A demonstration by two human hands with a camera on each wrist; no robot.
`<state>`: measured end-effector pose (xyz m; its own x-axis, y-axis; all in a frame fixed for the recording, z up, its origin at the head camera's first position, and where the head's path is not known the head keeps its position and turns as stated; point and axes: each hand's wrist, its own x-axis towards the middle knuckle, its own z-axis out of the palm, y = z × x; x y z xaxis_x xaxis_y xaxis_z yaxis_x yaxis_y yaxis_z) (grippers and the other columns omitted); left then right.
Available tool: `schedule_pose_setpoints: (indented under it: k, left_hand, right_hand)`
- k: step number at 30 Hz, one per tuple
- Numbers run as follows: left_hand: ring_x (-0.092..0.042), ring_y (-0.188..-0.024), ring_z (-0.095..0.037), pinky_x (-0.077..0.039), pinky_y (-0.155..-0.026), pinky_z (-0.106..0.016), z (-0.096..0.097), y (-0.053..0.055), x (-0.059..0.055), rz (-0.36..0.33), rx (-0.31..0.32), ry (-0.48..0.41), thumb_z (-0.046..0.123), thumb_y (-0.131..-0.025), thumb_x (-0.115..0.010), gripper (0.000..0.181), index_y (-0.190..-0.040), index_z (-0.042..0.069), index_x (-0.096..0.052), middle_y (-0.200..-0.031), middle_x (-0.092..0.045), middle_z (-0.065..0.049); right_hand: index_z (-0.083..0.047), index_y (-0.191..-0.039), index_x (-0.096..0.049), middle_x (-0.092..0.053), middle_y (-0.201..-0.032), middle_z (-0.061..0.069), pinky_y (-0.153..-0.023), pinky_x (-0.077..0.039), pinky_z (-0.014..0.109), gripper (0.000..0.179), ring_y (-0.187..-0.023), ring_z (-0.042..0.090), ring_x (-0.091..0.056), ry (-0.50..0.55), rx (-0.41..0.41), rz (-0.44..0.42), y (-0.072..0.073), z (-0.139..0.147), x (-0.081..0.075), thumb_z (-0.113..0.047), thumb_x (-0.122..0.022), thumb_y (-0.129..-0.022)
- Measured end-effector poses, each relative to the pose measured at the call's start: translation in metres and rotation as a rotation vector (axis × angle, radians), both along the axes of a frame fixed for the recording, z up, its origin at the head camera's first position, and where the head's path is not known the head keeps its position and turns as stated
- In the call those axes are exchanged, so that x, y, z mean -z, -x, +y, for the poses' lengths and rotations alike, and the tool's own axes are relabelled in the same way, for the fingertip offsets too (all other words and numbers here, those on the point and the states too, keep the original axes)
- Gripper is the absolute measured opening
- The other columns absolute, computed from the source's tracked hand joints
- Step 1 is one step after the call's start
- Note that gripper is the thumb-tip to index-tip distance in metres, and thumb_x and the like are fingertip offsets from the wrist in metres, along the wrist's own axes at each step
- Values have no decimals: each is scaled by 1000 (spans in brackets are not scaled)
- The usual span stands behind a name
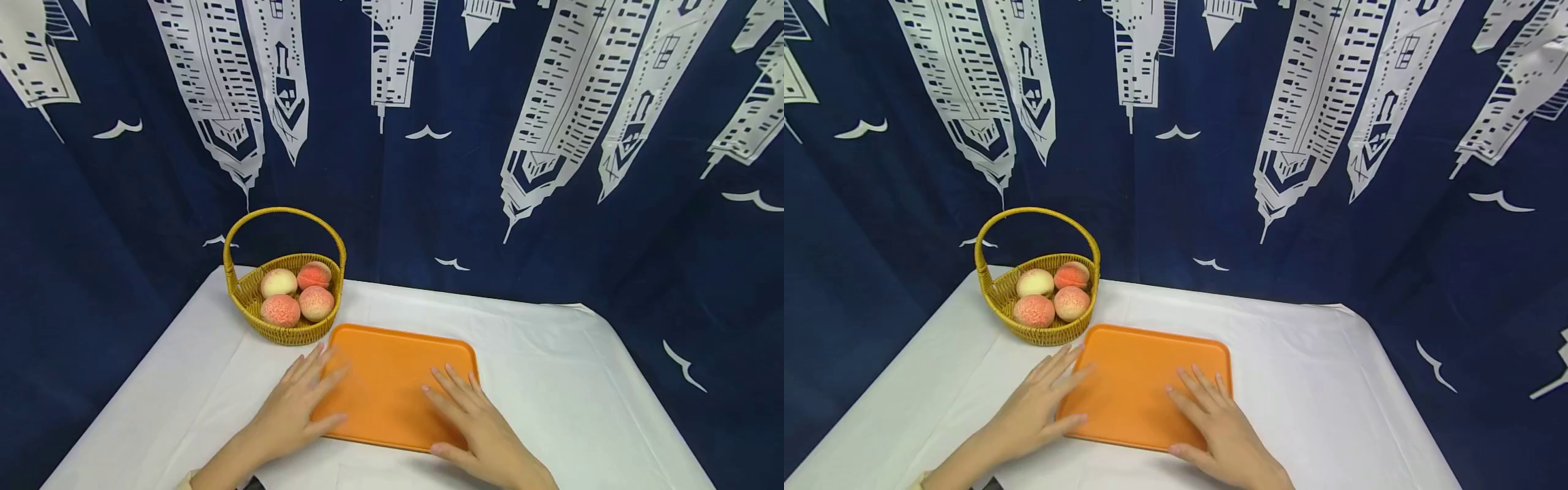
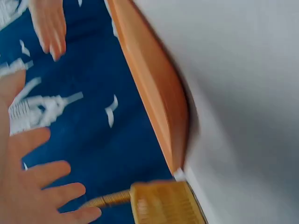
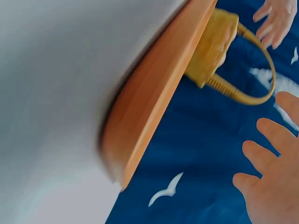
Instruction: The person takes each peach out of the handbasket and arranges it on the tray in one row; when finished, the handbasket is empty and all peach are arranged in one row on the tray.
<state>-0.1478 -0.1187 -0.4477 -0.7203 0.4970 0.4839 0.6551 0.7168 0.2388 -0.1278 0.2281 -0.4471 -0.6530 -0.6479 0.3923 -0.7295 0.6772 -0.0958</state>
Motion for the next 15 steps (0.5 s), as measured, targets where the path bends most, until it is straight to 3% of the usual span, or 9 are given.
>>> schedule_pose_setpoints:
  k: [5, 7, 10, 15]
  left_hand:
    - [-48, -127, -40, -44, -98, -61, -26, 36, -7, 20, -181, -234, 29, -82, -77, 63, -137, 7, -55, -140, -50, -21]
    - [-50, -123, -41, -44, -96, -61, -38, 51, -10, 31, -220, -313, 21, -80, -78, 61, -134, 2, -56, -135, -52, -23]
    - [-50, -120, -43, -43, -96, -63, -53, 70, -15, 25, -243, -384, 13, -78, -79, 59, -130, -2, -57, -131, -53, -25]
    - [-46, -125, -46, -38, -100, -66, -70, 94, -20, -108, -257, -420, 9, -77, -79, 61, -132, -3, -55, -132, -50, -27]
  right_hand:
    - [-15, -152, -35, -24, -162, 7, -119, 8, 17, 77, -151, 23, -19, 184, 58, -148, 12, 25, 3, -25, -73, -86]
    - [-13, -152, -34, -23, -162, 8, -118, 5, 14, 75, -151, 16, -15, 260, 69, -211, 17, 34, 5, -18, -72, -87]
    - [-13, -153, -33, -24, -162, 10, -116, 2, 9, 73, -151, 12, -13, 348, 80, -281, 23, 45, 9, -11, -68, -89]
    - [-19, -153, -34, -27, -161, 6, -108, -11, 3, 71, -148, 3, -18, 415, 123, -326, 29, 58, 16, -11, -67, -90]
